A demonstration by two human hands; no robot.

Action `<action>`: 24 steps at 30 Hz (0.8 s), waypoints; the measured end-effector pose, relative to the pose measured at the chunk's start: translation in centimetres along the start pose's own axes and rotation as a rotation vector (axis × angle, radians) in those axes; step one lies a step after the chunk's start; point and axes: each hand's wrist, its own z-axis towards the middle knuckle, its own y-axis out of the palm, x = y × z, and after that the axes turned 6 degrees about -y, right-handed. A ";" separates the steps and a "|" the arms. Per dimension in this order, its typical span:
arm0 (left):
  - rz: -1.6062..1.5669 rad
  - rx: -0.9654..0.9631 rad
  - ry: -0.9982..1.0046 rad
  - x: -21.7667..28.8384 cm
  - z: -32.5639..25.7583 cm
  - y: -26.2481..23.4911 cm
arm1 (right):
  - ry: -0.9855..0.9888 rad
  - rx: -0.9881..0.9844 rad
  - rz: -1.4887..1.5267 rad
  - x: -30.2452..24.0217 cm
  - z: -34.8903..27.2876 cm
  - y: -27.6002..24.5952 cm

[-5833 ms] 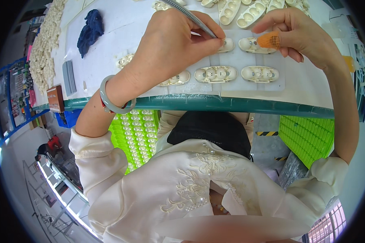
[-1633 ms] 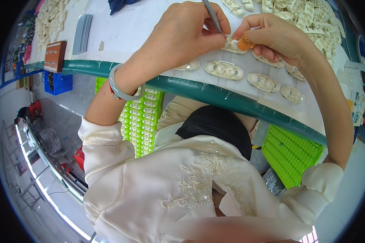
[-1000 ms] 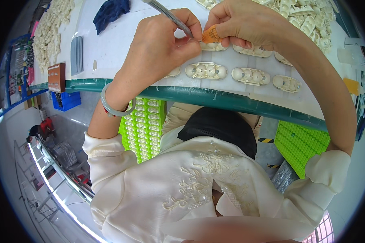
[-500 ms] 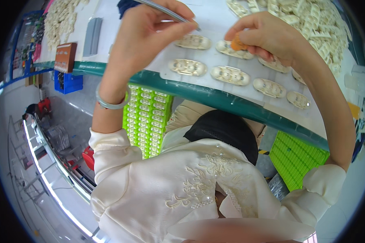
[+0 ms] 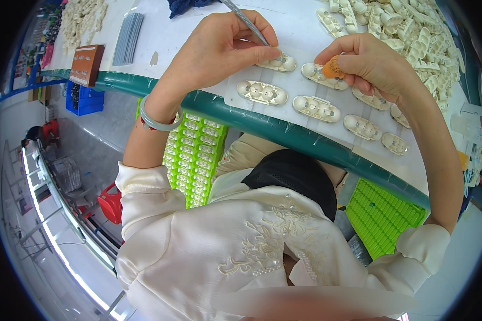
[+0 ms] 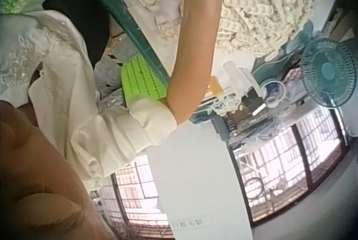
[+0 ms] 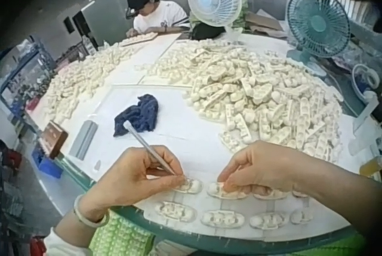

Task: The person assembles small white plastic components by placing parts into an assembly jig, applying glue from a bottle, and trimming excess plastic with a utility knife.

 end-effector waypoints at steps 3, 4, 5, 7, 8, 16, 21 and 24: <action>0.043 -0.010 0.024 0.1 0.1 0.1 | -0.004 0.002 0.008 0.0 -0.1 0.1; 0.097 -0.002 0.049 0.2 0.0 0.2 | -0.003 0.006 0.005 0.0 -0.2 0.1; 0.096 -0.002 0.047 0.6 0.0 0.4 | -0.002 0.004 0.005 -0.1 -0.2 0.1; 0.291 0.034 0.085 1.2 0.1 0.8 | -0.021 0.006 -0.037 -0.2 -0.4 0.1; 0.290 0.031 0.086 1.3 0.1 0.9 | -0.019 0.008 -0.035 -0.2 -0.5 0.1; 0.406 0.036 0.107 1.4 0.4 1.1 | -0.220 0.026 -0.116 -0.9 -0.7 -0.4; 0.291 0.106 0.210 0.4 0.7 1.2 | -0.288 -0.001 -0.089 -1.8 1.7 2.6; 0.290 0.098 0.209 0.3 0.7 1.1 | -0.253 -0.074 -0.047 -1.7 2.0 2.9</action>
